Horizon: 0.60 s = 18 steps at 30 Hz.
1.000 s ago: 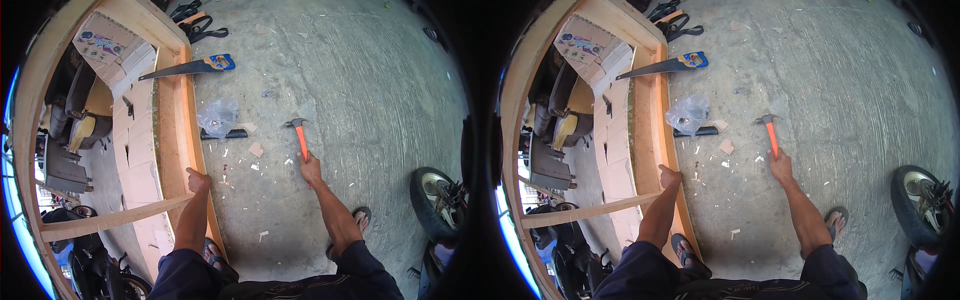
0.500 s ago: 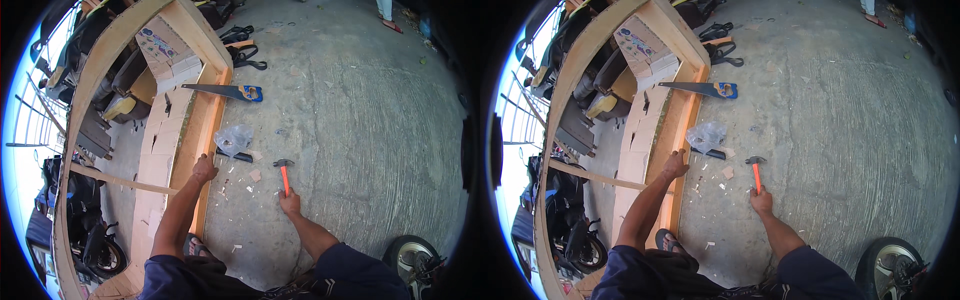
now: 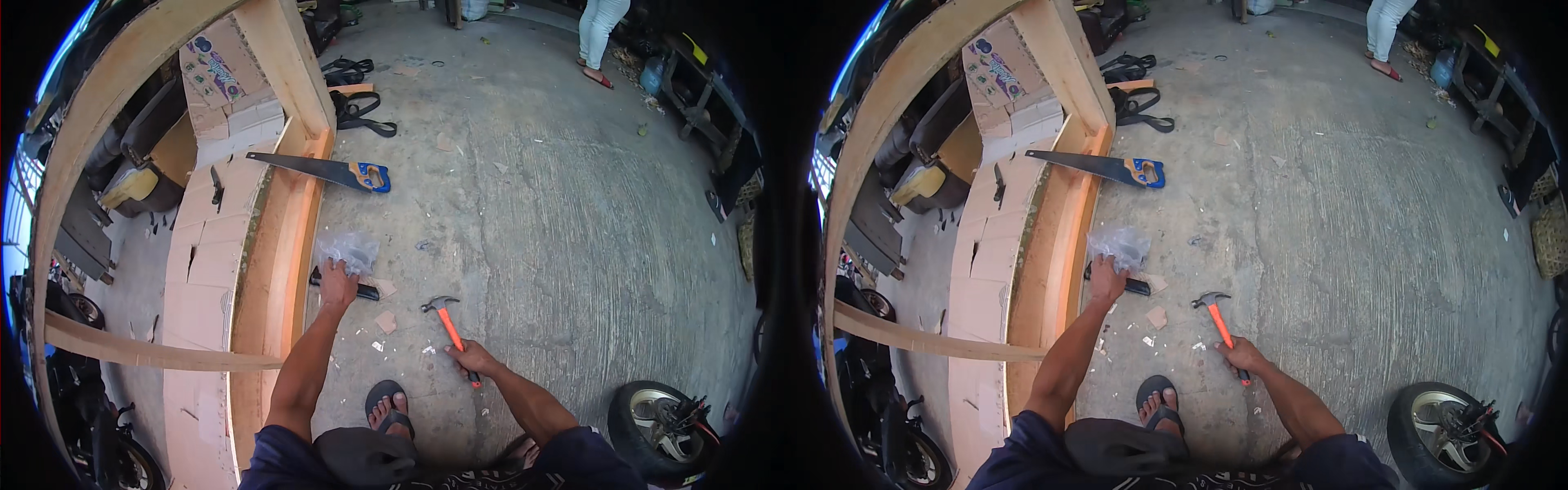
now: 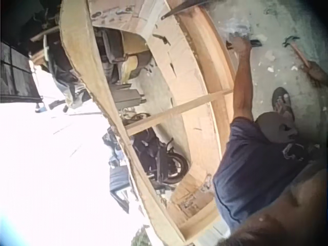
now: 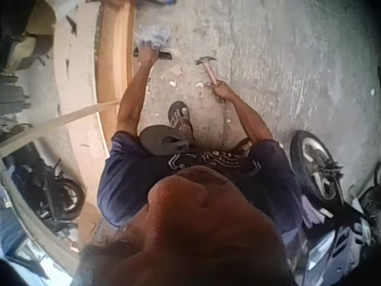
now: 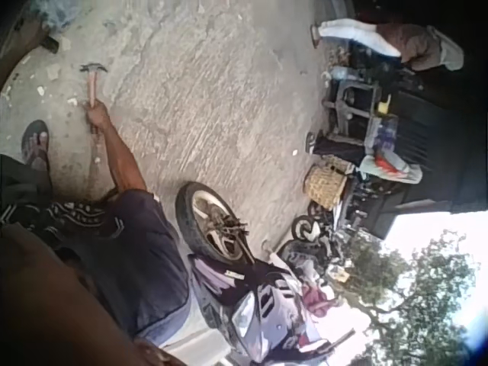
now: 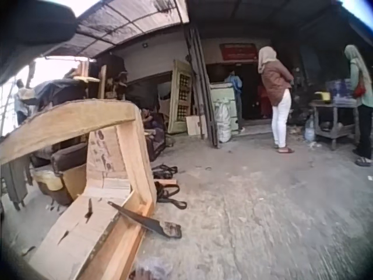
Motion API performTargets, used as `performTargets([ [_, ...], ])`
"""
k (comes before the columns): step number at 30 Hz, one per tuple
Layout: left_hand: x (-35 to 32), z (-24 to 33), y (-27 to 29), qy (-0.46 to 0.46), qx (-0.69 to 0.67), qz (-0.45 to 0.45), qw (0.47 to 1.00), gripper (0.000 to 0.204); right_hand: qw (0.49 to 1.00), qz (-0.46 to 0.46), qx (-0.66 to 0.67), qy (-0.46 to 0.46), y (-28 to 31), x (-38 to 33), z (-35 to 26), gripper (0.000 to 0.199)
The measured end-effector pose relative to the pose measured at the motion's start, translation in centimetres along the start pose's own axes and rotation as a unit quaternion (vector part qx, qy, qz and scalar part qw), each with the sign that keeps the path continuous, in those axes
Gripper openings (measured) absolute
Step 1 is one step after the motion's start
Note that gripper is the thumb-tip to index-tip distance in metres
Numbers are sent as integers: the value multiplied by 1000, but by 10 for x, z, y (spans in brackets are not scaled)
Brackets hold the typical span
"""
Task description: The person assembles a wooden frame by positioning a wood block and driving nails into it using a hammer. They also use a saw to cut a piece of wood and pick up nails from a plastic bag on the ground.
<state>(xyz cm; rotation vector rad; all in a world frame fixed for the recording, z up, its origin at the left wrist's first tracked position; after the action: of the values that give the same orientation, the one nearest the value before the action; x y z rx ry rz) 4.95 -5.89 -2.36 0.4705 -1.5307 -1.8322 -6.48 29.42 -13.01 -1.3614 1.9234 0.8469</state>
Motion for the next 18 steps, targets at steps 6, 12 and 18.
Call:
performTargets([
  [6, 46, 6, -11, 13, -214, 114, 970, 27, 837, 106, -531, -80, 174, -12, -130, 56],
  [12, 94, -9, 27, 108, -373, 56, 920, 25, 821, 257, -508, -44, 257, 3, -305, 43],
  [18, 151, -19, 60, 82, -403, -16, 911, 21, 890, 357, -267, 92, 278, 96, -434, 42],
])
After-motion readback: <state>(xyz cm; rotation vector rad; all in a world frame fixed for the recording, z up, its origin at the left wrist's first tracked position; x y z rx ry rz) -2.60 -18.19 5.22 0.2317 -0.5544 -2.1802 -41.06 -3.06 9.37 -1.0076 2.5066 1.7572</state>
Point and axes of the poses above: each hand's wrist, its own x-axis towards the middle knuckle, its own y-axis out of the back of the hand, z = x × y, the point moved 6 cm from there along x, towards the middle knuckle, and after that the axes turned 9 degrees about -y, right-handed, at the moved point
